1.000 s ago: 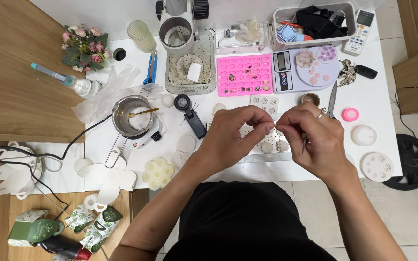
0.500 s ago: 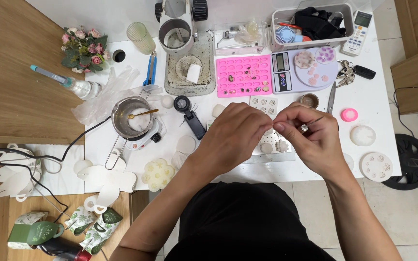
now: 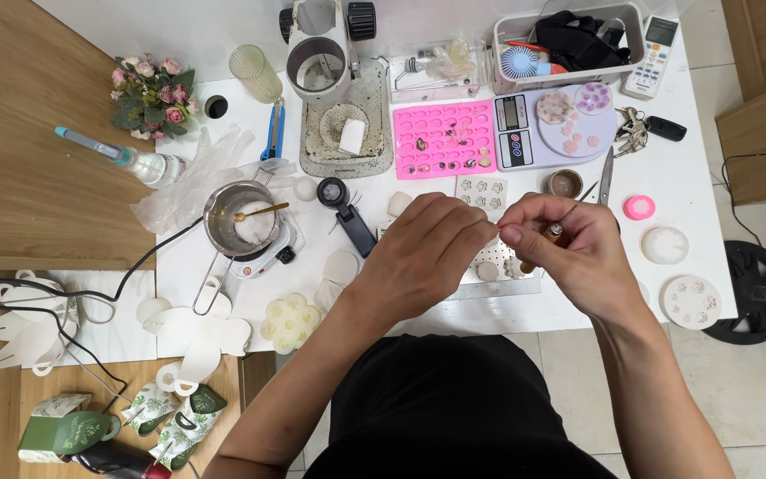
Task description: Preparing decorative wax elements by inserting wicks through them using an awl.
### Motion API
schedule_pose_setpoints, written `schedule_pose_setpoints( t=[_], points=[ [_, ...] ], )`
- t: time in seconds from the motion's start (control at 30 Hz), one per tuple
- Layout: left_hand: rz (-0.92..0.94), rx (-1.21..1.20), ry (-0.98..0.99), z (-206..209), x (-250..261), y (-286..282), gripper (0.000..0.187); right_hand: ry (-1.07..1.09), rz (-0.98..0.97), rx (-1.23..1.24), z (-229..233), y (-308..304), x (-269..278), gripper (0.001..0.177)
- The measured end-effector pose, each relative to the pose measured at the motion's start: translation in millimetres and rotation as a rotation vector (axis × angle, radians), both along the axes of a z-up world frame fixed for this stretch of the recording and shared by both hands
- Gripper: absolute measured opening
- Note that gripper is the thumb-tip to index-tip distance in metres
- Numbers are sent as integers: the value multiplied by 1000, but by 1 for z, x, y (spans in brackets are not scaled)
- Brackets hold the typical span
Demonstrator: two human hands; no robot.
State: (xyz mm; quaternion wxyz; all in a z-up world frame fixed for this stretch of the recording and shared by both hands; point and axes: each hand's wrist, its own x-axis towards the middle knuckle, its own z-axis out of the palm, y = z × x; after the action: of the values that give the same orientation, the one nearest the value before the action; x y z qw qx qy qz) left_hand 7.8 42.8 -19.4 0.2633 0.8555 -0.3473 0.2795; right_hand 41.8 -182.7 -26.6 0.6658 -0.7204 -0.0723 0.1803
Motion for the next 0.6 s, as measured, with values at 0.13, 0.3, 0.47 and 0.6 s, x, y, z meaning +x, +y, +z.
schedule_pose_setpoints(
  t=[0.13, 0.3, 0.47, 0.6],
  points=[
    [12, 47, -29, -4, 0, 0, 27, -48, -12, -67, 0, 2, -2, 11],
    [17, -48, 57, -8, 2, -4, 23, -60, -40, -57, -1, 0, -4, 13],
    [79, -537, 504, -22, 0, -25, 10, 78, -135, 84, 3, -9, -2, 22],
    [-103, -1041, 1015, -42, -1, -41, 18, -77, -93, -5, -4, -8, -9, 19]
  ],
)
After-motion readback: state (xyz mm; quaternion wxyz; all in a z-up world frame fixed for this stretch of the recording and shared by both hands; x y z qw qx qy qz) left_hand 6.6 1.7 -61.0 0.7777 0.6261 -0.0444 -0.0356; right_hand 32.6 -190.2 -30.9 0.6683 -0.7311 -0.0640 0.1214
